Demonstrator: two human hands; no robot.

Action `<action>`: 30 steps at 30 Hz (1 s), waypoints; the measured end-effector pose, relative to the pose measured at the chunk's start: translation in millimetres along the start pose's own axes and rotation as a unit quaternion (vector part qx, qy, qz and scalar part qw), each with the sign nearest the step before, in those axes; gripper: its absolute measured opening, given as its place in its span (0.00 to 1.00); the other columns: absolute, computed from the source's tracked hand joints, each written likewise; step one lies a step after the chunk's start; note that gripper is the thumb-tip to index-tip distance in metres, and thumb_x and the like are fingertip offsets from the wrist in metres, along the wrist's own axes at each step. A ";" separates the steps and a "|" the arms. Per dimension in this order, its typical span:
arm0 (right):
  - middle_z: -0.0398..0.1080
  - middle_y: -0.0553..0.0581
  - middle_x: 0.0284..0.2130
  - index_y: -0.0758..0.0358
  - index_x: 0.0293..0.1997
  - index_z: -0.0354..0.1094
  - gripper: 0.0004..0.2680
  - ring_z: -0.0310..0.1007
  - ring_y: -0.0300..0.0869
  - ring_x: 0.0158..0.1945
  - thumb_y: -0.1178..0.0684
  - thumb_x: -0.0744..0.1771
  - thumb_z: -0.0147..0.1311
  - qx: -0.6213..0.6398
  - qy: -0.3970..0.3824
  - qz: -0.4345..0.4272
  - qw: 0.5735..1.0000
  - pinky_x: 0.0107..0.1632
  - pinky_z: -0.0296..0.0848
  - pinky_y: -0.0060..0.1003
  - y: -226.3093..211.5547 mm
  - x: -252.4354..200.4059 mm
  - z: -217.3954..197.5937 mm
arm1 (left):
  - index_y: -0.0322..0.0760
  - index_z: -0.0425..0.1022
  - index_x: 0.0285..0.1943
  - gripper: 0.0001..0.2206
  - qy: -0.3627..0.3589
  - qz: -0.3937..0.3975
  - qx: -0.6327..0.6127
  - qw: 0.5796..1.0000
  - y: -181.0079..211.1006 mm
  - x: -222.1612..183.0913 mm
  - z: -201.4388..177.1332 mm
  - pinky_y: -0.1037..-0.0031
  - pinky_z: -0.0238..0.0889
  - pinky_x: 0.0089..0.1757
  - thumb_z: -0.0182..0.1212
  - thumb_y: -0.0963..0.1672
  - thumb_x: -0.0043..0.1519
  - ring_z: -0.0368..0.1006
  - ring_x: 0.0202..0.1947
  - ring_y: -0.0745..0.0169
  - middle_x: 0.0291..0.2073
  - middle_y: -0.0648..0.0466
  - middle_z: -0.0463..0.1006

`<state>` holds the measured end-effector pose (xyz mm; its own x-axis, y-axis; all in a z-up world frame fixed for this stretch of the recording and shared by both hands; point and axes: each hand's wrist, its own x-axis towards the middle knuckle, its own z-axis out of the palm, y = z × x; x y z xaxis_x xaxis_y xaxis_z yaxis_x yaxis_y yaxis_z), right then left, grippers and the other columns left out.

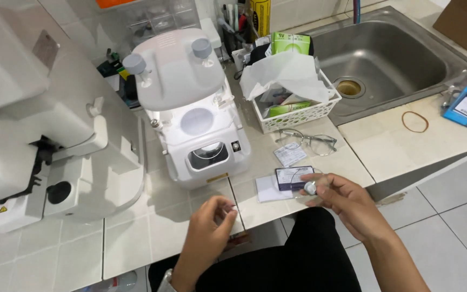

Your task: Measuring and marking optical lenses using a digital lensmeter and measuring frame dimensions with a ruler.

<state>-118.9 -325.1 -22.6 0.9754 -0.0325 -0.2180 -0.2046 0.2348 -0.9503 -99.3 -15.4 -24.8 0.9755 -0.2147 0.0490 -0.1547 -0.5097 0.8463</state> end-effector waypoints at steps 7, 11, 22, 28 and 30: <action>0.81 0.75 0.37 0.73 0.37 0.68 0.05 0.85 0.60 0.45 0.59 0.66 0.55 0.085 -0.037 0.068 0.993 0.51 0.83 0.50 11.0 21.6 -28.2 | 0.35 0.82 0.50 0.14 -0.010 0.032 -0.137 0.990 71.2 51.9 102.2 0.76 0.71 0.43 0.52 0.46 0.68 0.81 0.41 0.63 0.42 0.52 0.86; 0.76 0.75 0.30 0.76 0.40 0.69 0.05 0.80 0.59 0.37 0.61 0.68 0.54 0.055 0.082 0.067 0.993 0.40 0.79 0.47 6.8 30.1 -62.3 | 0.33 0.75 0.60 0.17 0.002 0.181 0.031 0.983 68.3 66.3 108.2 0.65 0.65 0.48 0.55 0.46 0.66 0.72 0.48 0.53 0.48 0.47 0.77; 0.75 0.42 0.46 0.50 0.58 0.75 0.15 0.69 0.40 0.31 0.48 0.64 0.59 -0.450 0.161 0.038 0.878 0.47 0.69 0.33 -39.2 59.5 -79.1 | 0.42 0.66 0.70 0.26 0.046 0.198 0.234 0.951 53.9 54.8 119.9 0.51 0.61 0.53 0.65 0.49 0.63 0.64 0.54 0.39 0.62 0.45 0.71; 0.71 0.55 0.53 0.56 0.61 0.73 0.19 0.68 0.49 0.58 0.42 0.65 0.56 -0.537 0.023 -0.213 0.816 0.62 0.63 0.42 -33.3 122.1 -90.2 | 0.38 0.66 0.70 0.33 0.075 0.214 0.235 0.945 59.7 59.7 133.4 0.51 0.60 0.53 0.73 0.48 0.56 0.63 0.56 0.39 0.61 0.47 0.73; 0.69 0.51 0.57 0.50 0.59 0.73 0.14 0.60 0.50 0.62 0.47 0.67 0.50 -0.588 -0.085 -0.128 0.794 0.63 0.59 0.46 -44.1 131.0 -77.5 | 0.39 0.71 0.66 0.29 0.062 0.230 0.247 0.939 58.3 60.4 134.0 0.52 0.63 0.47 0.74 0.49 0.56 0.63 0.49 0.43 0.50 0.49 0.77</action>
<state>11.6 -415.0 -26.5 0.9741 0.2214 -0.0456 0.1641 -0.8313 -0.5311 -70.4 -169.7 -43.6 0.7939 -0.4234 0.4365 -0.5878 -0.7182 0.3724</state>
